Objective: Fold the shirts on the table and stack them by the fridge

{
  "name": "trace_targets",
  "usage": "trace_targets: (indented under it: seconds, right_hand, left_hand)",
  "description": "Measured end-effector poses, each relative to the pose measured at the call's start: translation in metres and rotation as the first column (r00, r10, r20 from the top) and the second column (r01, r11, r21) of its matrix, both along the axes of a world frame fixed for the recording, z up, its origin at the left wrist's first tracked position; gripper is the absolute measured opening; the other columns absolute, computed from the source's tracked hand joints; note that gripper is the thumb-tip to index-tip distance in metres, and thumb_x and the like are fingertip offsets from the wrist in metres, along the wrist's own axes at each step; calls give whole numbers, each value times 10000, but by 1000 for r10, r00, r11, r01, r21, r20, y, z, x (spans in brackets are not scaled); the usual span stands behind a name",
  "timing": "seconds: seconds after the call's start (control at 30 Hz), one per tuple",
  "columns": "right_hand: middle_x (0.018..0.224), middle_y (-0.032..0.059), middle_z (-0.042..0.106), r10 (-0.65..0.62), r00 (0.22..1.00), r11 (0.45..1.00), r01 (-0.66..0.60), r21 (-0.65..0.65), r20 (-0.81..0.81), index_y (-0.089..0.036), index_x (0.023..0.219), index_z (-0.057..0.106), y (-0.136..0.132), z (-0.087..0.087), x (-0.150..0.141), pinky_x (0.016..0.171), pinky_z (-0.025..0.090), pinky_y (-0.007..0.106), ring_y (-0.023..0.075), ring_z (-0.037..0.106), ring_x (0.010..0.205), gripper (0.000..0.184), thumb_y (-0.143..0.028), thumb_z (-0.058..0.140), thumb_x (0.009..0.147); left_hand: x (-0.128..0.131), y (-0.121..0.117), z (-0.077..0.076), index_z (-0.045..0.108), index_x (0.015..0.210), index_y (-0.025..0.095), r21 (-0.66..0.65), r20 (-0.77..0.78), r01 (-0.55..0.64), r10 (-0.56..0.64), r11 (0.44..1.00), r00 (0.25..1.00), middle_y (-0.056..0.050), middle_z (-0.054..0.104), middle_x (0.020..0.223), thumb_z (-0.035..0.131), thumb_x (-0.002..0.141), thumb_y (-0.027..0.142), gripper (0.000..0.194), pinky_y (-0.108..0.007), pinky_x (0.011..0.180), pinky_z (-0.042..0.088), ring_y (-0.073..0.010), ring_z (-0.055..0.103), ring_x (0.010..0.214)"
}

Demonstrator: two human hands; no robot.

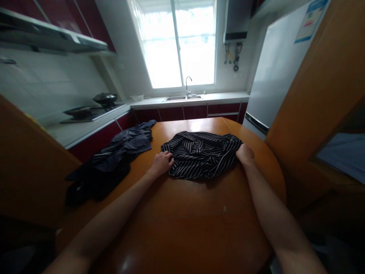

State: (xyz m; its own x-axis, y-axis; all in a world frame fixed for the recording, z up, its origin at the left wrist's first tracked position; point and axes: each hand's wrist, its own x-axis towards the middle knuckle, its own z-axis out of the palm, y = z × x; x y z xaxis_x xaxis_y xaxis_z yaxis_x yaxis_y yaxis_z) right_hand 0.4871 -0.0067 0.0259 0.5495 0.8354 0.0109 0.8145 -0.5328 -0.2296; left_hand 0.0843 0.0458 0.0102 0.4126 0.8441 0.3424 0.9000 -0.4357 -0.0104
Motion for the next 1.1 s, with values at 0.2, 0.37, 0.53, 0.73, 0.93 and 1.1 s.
trace_targets:
  seconds: [0.2,0.37,0.53,0.73,0.93,1.1]
  right_hand:
    - [1303,285,578,-58,998,950,63,307,-25,-12,1429,474,-7,9,-3,980,469,430,348,581,1228,543,-142,443,903]
    - [1434,228,462,21,991,918,-73,390,135,-137,1381,534,-17,23,-54,1041,374,572,387,425,1317,456,-257,428,954]
    - [1319,218,549,362,931,922,-363,132,34,-158,1281,610,-27,8,-112,970,447,511,367,508,1214,412,-392,457,978]
    - [1487,270,442,415,909,910,-414,-27,30,-118,1422,502,-32,-22,-149,1028,333,707,459,359,1392,507,-360,467,978]
    - [1566,274,357,427,901,903,-429,0,79,-136,1524,407,-27,-39,-154,1030,239,788,514,278,1436,566,-344,392,998]
    - [1576,246,360,404,908,909,-412,65,107,-150,1519,426,-25,-50,-157,1052,181,798,496,234,1461,583,-433,353,1015]
  left_hand:
    - [9,-13,23,745,748,161,-119,-125,27,-42,993,991,-167,732,882,510,956,429,413,-415,830,499,-308,710,846]
    - [17,-38,39,726,699,169,-297,-206,44,-109,954,972,-171,740,808,624,871,477,368,-365,723,525,-320,726,800]
    - [16,-46,55,642,508,195,-707,-139,156,-351,690,926,-83,670,564,471,955,488,562,-299,617,497,-208,649,541]
    - [-5,4,34,776,905,219,-231,128,414,-394,880,910,-69,739,1015,529,940,294,261,-315,930,513,-204,676,961]
    - [-31,36,-11,690,1263,251,-88,18,231,-230,969,973,-81,550,1464,559,955,292,338,-445,1164,379,-258,489,1370]
    - [-25,24,-15,608,1365,123,-119,-159,90,-109,989,981,-157,548,1465,427,1032,272,408,-390,1190,338,-257,445,1416]
